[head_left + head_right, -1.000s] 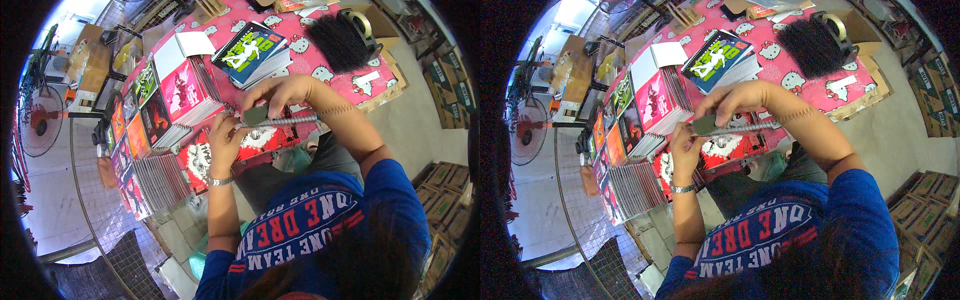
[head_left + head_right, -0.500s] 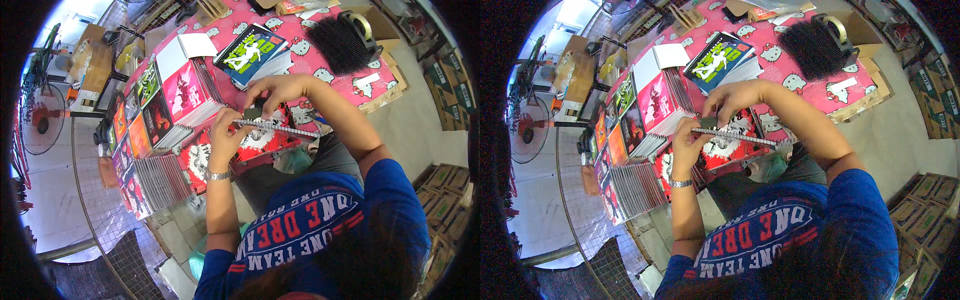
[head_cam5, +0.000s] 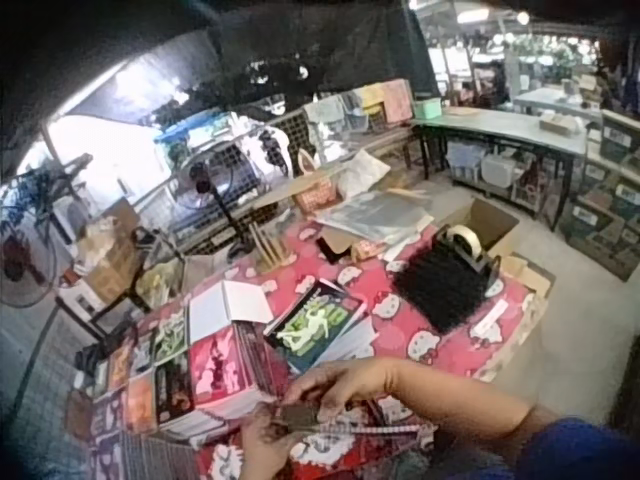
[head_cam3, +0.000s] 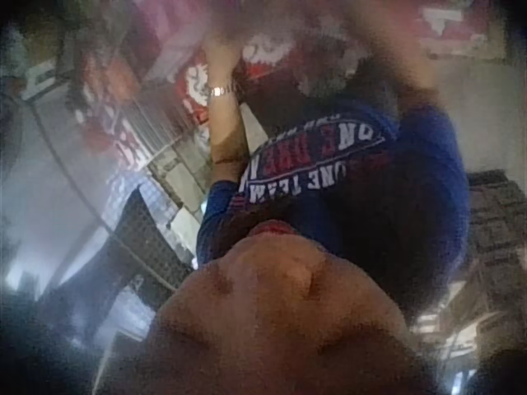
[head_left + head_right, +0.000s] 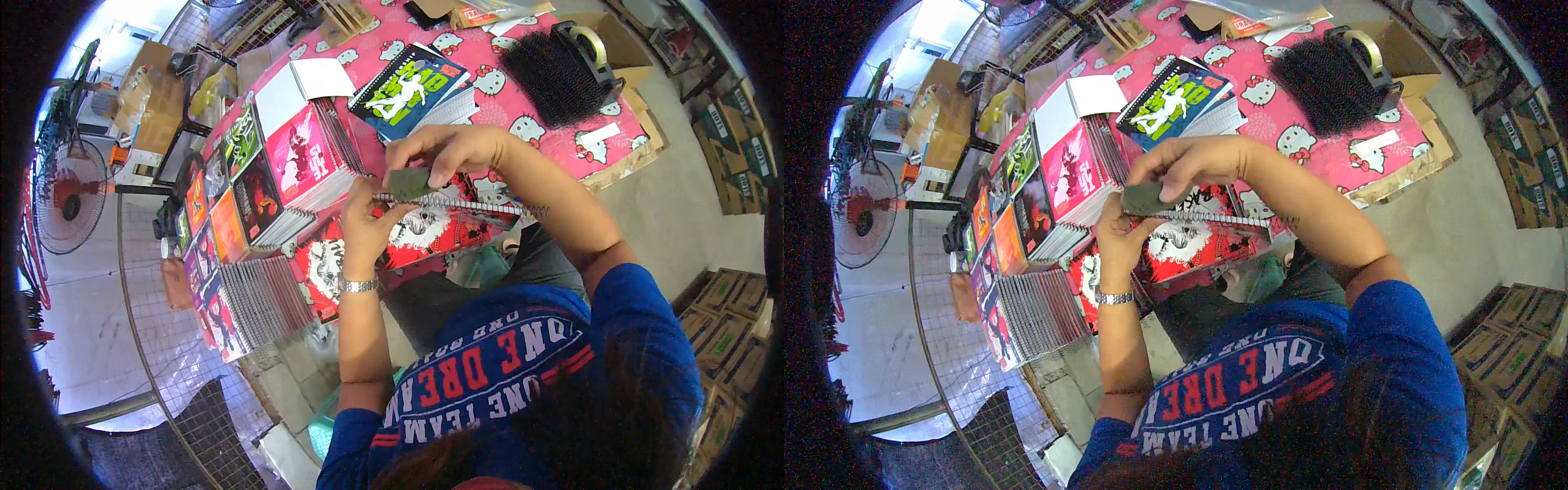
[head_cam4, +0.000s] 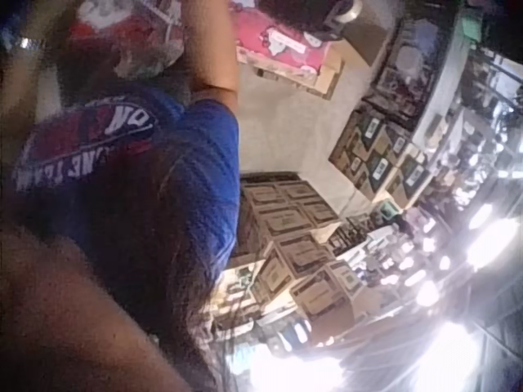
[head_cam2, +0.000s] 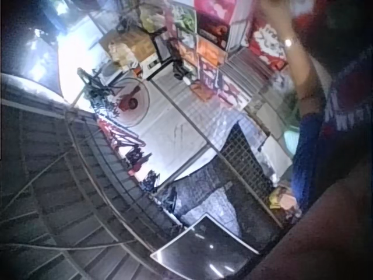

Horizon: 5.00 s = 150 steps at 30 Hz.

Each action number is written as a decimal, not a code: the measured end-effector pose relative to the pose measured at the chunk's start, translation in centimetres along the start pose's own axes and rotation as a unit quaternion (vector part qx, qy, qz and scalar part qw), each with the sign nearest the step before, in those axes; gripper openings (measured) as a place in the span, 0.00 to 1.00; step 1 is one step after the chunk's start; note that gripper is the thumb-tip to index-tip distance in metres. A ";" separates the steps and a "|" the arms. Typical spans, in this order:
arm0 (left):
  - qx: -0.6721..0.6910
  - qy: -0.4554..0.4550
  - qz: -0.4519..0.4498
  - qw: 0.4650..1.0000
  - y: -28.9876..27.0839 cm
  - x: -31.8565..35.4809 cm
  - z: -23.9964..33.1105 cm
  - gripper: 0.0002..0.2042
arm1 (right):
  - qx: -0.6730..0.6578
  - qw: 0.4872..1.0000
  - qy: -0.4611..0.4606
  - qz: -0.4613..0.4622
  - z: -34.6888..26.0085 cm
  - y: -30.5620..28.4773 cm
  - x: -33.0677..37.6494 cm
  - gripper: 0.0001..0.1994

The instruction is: The person inserts a metal spiral coil into the punched holes of a notebook cover and pages, using a blue tool to crimp the ends of the coil.

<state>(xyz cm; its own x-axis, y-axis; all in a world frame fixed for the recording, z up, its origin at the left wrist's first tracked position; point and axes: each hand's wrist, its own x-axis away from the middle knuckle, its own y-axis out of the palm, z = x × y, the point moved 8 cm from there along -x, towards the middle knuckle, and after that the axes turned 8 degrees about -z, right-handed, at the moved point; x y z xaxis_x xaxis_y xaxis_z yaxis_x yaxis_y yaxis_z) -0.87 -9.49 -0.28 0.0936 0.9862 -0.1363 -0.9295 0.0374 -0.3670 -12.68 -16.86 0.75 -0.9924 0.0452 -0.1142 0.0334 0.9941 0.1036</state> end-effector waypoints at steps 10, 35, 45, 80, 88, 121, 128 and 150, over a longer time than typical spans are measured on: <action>0.051 -0.026 0.047 0.997 -1.0 0.5 -0.8 0.12 | 0.385 0.853 0.164 0.311 3.5 -5.8 8.2 0.25; -0.073 0.020 0.210 0.975 -1.5 5.8 0.0 0.04 | 0.488 0.785 -0.022 0.380 -1.8 10.8 3.6 0.29; -0.208 0.065 0.252 0.943 -0.8 7.0 2.4 0.06 | 0.474 0.819 0.073 0.316 -2.4 10.7 3.0 0.22; -0.252 -0.042 -0.052 0.965 7.5 -5.2 -7.4 0.10 | 0.747 0.389 0.362 0.399 6.7 -16.7 19.9 0.08; -0.217 -0.034 0.019 0.975 3.4 -3.2 -1.6 0.09 | 0.602 0.539 0.354 0.471 4.6 -18.8 21.5 0.09; -0.343 0.180 -0.035 0.921 4.5 -0.7 6.9 0.07 | 0.375 0.879 -0.009 0.294 -2.1 3.1 9.9 0.20; -0.310 0.179 -0.039 0.933 4.5 -0.6 7.1 0.06 | 0.403 0.875 0.020 0.267 -3.2 4.7 10.2 0.22; -0.381 0.155 -0.099 0.906 6.7 -0.1 6.8 0.15 | 0.257 0.837 0.118 0.469 2.6 -2.3 11.4 0.19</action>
<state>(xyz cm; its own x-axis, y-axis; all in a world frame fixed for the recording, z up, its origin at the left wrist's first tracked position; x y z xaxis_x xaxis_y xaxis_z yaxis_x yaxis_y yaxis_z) -9.57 -8.28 3.56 0.4377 0.8748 -0.2076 -0.3789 -0.0299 -0.9250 -23.77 -18.35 -3.31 -0.4950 0.8688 -0.0160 0.7967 0.4464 -0.4074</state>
